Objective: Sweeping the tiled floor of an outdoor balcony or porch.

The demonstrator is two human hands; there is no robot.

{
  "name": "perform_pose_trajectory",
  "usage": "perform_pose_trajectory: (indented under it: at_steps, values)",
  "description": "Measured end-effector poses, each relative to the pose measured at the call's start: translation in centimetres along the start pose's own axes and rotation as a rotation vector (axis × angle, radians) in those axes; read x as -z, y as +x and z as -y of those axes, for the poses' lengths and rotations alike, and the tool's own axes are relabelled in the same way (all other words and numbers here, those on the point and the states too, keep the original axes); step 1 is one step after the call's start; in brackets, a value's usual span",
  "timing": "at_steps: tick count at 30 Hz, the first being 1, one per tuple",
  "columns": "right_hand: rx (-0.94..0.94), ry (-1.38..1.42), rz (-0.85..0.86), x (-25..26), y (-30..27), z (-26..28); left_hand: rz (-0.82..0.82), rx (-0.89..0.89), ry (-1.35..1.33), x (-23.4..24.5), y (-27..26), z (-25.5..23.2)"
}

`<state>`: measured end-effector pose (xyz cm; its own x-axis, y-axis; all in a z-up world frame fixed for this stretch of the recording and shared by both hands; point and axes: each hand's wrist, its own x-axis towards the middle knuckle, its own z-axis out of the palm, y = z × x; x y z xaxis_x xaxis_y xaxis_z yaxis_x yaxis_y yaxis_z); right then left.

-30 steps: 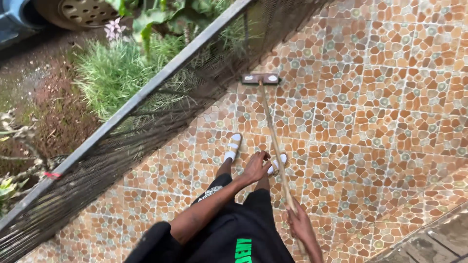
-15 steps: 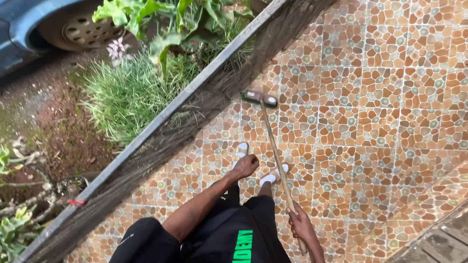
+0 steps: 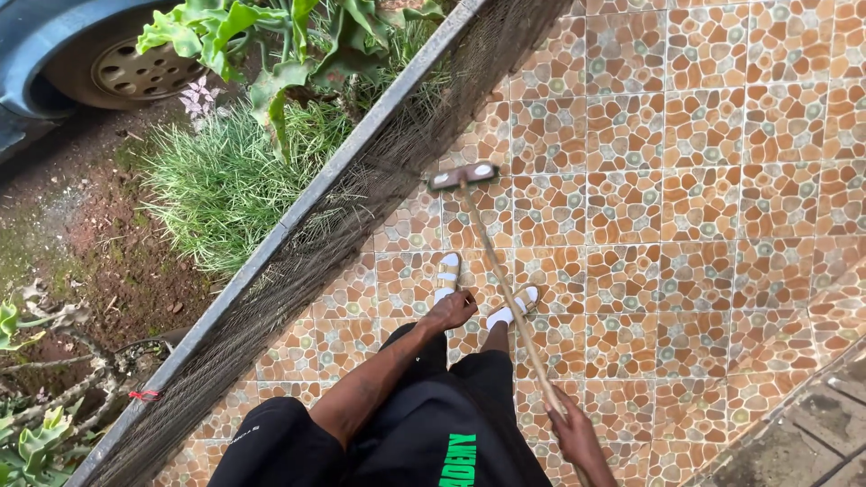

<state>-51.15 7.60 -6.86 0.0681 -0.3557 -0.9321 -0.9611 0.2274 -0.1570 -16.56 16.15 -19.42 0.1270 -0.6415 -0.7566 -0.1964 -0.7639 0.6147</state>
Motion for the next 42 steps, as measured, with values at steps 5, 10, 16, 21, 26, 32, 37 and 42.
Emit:
perform_pose_trajectory:
  at_steps: [5, 10, 16, 21, 26, 32, 37, 42]
  values:
    - [0.044, 0.106, -0.018, -3.7, 4.3, 4.2, -0.035, -0.024, -0.042, 0.8, 1.6, 0.1]
    - [0.058, 0.152, -0.031, 0.8, 2.9, 3.3, 0.019, 0.168, -0.181, 2.0, -0.6, -0.6]
    - [-0.030, 0.059, -0.060, 4.9, -1.0, -4.7, -0.202, -0.086, -0.078, 0.7, 1.8, 5.5]
    - [-0.042, 0.307, -0.140, -0.9, 2.1, -4.8, -0.111, -0.020, 0.051, 0.3, 2.4, 7.6]
    - [0.249, 0.374, -0.196, -4.3, 15.7, 4.2, -0.132, -0.022, -0.021, 3.0, 1.3, 2.2]
    - [0.181, 0.500, -0.162, 5.2, 5.3, 16.7, -0.194, -0.136, 0.083, 4.6, 4.1, 1.5]
    - [0.091, 0.303, -0.169, 7.1, -0.5, 6.7, -0.209, -0.165, -0.069, 4.9, 3.0, 2.3]
    - [-0.095, 0.315, -0.085, 4.7, -4.7, 3.4, -0.137, -0.034, 0.004, 3.7, 2.6, 4.9]
